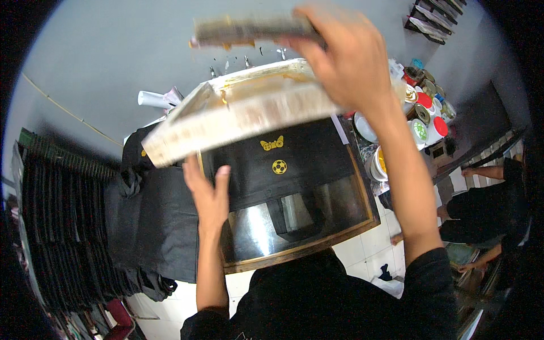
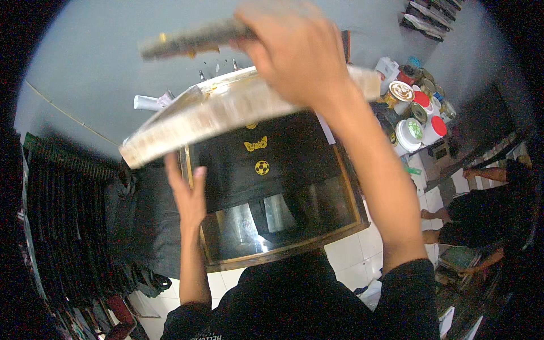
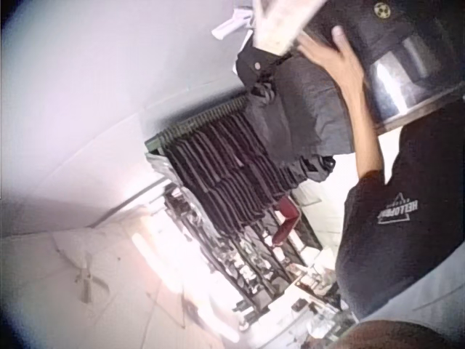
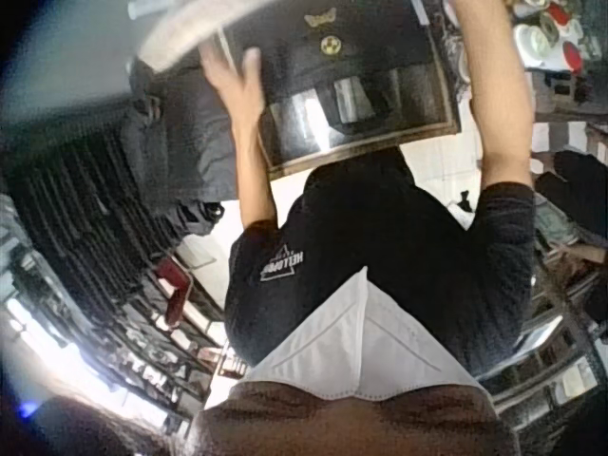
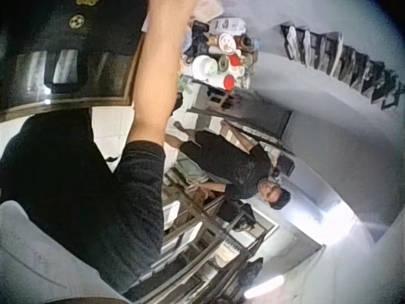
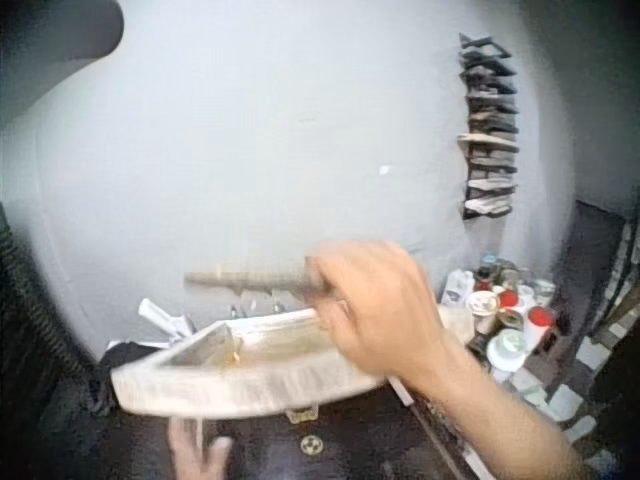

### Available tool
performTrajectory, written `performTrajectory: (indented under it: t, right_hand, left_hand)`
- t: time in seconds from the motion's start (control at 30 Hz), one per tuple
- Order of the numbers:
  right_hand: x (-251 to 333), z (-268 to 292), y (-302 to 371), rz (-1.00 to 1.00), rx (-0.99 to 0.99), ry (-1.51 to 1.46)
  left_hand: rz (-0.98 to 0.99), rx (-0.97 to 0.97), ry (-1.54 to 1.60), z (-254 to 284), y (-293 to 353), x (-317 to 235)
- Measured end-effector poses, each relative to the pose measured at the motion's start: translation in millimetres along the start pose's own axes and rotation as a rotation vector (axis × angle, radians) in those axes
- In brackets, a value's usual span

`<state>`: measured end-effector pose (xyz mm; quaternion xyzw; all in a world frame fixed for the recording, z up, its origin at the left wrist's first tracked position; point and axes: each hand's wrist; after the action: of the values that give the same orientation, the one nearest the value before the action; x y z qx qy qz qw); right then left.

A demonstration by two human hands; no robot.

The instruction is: The person performs screen printing on black tote bags by placing a bag on the printing bed, lowering the screen, applying yellow ink with a squeegee, and lifting the screen to reveal the printed design. The person also stirs the yellow ink in a container with a small green tool.

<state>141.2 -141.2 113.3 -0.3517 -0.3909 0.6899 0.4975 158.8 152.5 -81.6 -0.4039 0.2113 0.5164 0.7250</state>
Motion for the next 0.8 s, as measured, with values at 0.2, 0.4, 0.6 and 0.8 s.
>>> performTrajectory:
  t: [0.2, 0.4, 0.6, 0.8]
  right_hand:
    - [-24, -6, -69, -0.166, 0.094, -0.061]
    - [-53, -22, -103, -0.167, 0.123, -0.016]
    - [-59, -29, -107, -0.182, 0.122, -0.003]
    - [-49, -26, -93, -0.187, 0.059, -0.022]
  left_hand:
    - [-0.158, 0.443, -0.476, -34, 48, 47]
    - [-0.189, 0.420, -0.520, -6, 129, 39]
    - [-0.060, 0.582, -0.416, 17, 212, 3]
    - [0.056, 0.292, -0.130, 54, 211, 7]
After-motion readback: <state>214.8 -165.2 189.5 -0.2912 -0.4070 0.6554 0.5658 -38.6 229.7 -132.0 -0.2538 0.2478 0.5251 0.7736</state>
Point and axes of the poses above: each hand's wrist, its own y-axis away from the middle knuckle, its own z-axis out of the back of the hand, x = y × z, and after that the axes turned 3 degrees about -x, right-handed
